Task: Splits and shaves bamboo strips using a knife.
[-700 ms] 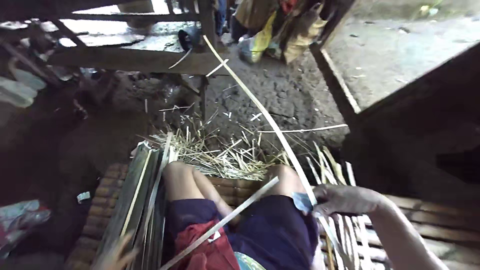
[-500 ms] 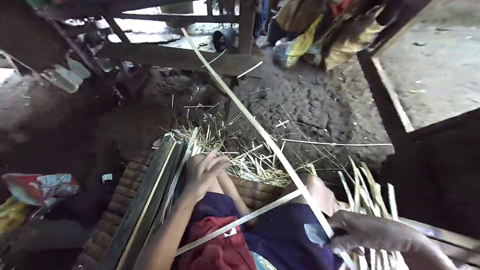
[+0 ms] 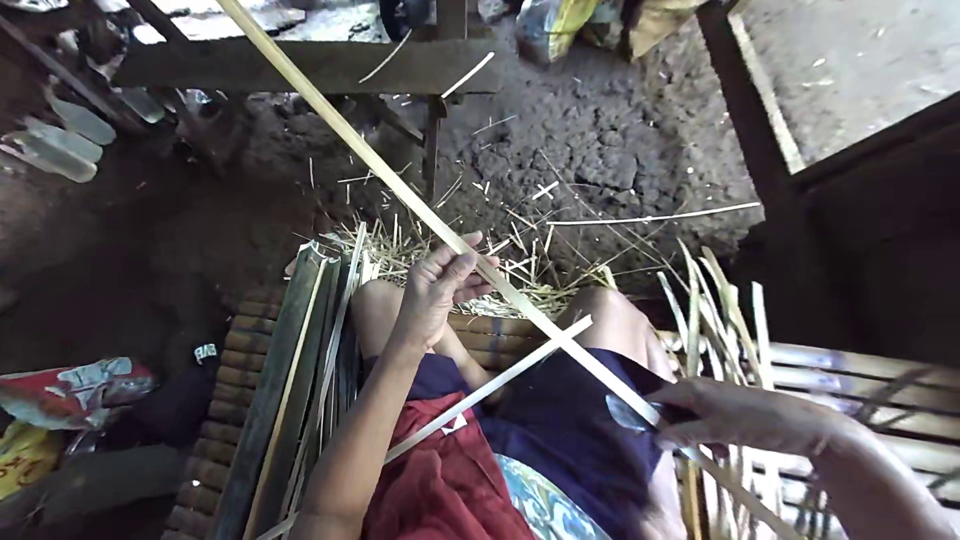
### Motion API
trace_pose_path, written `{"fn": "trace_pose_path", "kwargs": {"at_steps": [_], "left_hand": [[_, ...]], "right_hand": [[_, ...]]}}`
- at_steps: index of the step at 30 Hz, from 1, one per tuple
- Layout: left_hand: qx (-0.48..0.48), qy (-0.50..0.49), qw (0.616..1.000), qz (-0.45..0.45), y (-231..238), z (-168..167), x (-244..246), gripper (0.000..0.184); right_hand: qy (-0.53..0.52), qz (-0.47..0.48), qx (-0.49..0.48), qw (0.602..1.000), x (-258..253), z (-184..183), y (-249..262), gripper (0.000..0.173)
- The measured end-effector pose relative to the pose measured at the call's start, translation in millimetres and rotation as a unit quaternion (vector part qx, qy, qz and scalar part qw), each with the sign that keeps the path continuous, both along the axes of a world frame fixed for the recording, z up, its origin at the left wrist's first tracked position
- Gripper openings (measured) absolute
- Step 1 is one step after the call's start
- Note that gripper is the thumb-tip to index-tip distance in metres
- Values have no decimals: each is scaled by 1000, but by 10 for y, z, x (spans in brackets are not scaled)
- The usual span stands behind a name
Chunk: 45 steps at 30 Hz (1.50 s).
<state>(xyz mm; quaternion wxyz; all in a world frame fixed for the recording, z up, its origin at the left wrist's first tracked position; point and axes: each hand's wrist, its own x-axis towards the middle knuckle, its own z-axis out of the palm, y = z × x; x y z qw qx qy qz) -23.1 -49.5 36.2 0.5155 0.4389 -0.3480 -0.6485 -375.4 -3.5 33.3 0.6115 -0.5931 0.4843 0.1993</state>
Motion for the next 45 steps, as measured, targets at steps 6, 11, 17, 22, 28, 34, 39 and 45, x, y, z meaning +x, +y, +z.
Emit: {"fn": "trace_pose_path", "kwargs": {"at_steps": [6,11,17,22,28,34,39,45], "left_hand": [[17,-14,1000,14,-14,-56,-62,30],[72,63,981,171,-51,-191,-185,20],[117,160,960,198,40,-291,-710,15],[121,154,969,149,223,-359,-969,15],[150,167,969,102,220,-397,-974,16],[209,132,968,45,4,-516,-1068,14],[117,-6,992,49,-315,-892,-524,27],[140,-183,973,-11,-803,-1313,112,32]], "right_hand": [[40,-54,-149,987,-85,81,124,16],[158,-293,-524,784,78,428,451,36],[-119,-463,-320,818,919,-90,478,22],[-222,-601,-223,734,1320,-477,26,26],[-352,-647,-166,656,1332,-515,-51,33],[-445,-615,-53,648,1373,-551,-28,42],[-389,-484,-94,778,1007,-301,383,25],[-5,-401,-53,915,-200,-313,1507,28]]}}
